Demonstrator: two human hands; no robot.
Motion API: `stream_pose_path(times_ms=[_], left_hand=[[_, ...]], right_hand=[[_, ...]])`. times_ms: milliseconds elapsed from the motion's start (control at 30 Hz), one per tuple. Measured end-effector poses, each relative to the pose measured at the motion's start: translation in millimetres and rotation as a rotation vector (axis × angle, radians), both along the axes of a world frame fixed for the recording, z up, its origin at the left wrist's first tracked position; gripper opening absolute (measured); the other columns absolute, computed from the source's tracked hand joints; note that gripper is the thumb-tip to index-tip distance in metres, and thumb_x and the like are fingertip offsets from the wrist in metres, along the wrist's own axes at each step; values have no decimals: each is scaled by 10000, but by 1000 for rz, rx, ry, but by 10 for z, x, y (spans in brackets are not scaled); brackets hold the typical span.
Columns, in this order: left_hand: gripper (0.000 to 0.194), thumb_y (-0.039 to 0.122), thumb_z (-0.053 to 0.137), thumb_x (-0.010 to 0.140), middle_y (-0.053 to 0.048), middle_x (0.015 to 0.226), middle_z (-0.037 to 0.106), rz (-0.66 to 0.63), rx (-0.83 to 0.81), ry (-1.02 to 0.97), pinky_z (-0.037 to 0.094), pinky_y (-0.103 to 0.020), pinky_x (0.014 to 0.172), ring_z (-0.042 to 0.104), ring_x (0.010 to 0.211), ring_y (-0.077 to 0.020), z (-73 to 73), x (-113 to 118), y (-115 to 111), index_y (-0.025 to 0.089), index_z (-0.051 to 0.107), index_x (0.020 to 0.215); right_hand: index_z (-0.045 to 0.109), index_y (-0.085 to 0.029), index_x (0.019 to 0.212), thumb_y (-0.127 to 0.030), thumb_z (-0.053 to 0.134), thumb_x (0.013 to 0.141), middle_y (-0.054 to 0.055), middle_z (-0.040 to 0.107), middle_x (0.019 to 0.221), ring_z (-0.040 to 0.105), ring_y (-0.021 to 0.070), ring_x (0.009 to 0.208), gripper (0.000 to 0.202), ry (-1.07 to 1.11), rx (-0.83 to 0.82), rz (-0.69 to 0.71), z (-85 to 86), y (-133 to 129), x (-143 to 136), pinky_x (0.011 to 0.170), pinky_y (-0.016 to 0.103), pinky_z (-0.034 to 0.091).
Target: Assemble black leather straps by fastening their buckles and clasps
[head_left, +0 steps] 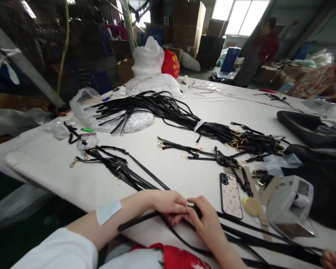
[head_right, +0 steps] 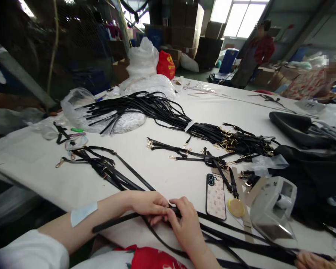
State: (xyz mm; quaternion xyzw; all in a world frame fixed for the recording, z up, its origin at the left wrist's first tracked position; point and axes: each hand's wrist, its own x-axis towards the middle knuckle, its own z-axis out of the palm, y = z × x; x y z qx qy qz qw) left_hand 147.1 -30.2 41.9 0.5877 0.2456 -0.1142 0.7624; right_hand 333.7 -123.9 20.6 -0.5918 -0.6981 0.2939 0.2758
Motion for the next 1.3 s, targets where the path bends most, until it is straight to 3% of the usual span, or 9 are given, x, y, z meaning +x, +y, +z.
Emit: stream_pose_path(times_ms=[133, 233, 367, 467, 633, 767, 933, 1067, 1300], left_hand=[[455, 635, 562, 842, 41, 528, 522, -110, -57, 0, 414, -212, 485, 481, 476, -108, 60, -527, 83, 184, 624, 836], [459, 630, 523, 866, 49, 509, 488, -63, -50, 60, 400, -208, 464, 453, 446, -102, -13, -608, 25, 184, 606, 797], [406, 538, 456, 934, 50, 525, 492, -91, 129, 6, 422, -195, 524, 462, 481, -91, -19, -376, 27, 182, 597, 801], [374, 462, 418, 960, 22, 627, 607, -145, 408, 48, 467, -199, 594, 541, 569, -105, 96, -194, 279, 188, 640, 834], [279, 315, 438, 944, -91, 1091, 664, 215, 1076, 229, 438, -339, 965, 589, 1040, -225, 117, 213, 909, 166, 660, 1025], [324, 270, 571, 864, -174, 1196, 568, 428, 1257, 376, 380, -438, 1023, 498, 1164, -314, -65, 632, 1132, 107, 601, 1142], [167, 253, 583, 859, -125, 1033, 604, 437, 1342, 424, 435, -394, 926, 550, 1045, -285, -193, 797, 1110, 142, 659, 958], [104, 251, 629, 827, -88, 963, 623, 316, 1392, 390, 425, -354, 909, 567, 991, -256, -201, 375, 1040, 167, 676, 866], [94, 241, 641, 804, -80, 924, 639, 215, 1399, 547, 423, -367, 866, 584, 922, -256, -40, -1016, 1083, 174, 684, 855]], right_hand=[[663, -226, 832, -436, 531, 923, 77, 666, 816, 610, 251, 806, 264, -93, -36, -56, -42, 107, 255, 774, 391, 463], [662, -236, 850, -340, 484, 949, 63, 672, 794, 603, 252, 814, 228, -143, 25, 20, -63, 104, 105, 888, 444, 410], [658, -224, 803, -286, 348, 996, 47, 681, 817, 595, 207, 810, 370, 1, -48, 186, -27, 98, -261, 843, 368, 417], [672, -197, 754, -372, 430, 962, 30, 673, 748, 580, 176, 726, 363, 200, -182, 136, -45, 177, -306, 691, 286, 417], [694, -158, 698, -510, 528, 875, -13, 558, 571, 447, 125, 555, 427, 448, -310, -17, -158, 301, -158, 552, 249, 329], [704, -154, 683, -564, 545, 848, -28, 508, 526, 395, 111, 521, 470, 490, -310, -29, -266, 307, -167, 526, 246, 283], [726, -159, 686, -513, 583, 835, -18, 543, 538, 434, 117, 538, 410, 441, -291, -27, -340, 289, -183, 526, 240, 293], [731, -157, 692, -483, 588, 837, -8, 569, 553, 435, 118, 542, 385, 464, -297, -23, -293, 292, -161, 527, 238, 308], [715, -160, 708, -491, 562, 861, -15, 523, 559, 396, 119, 548, 396, 514, -324, 30, -212, 299, -102, 533, 249, 291]])
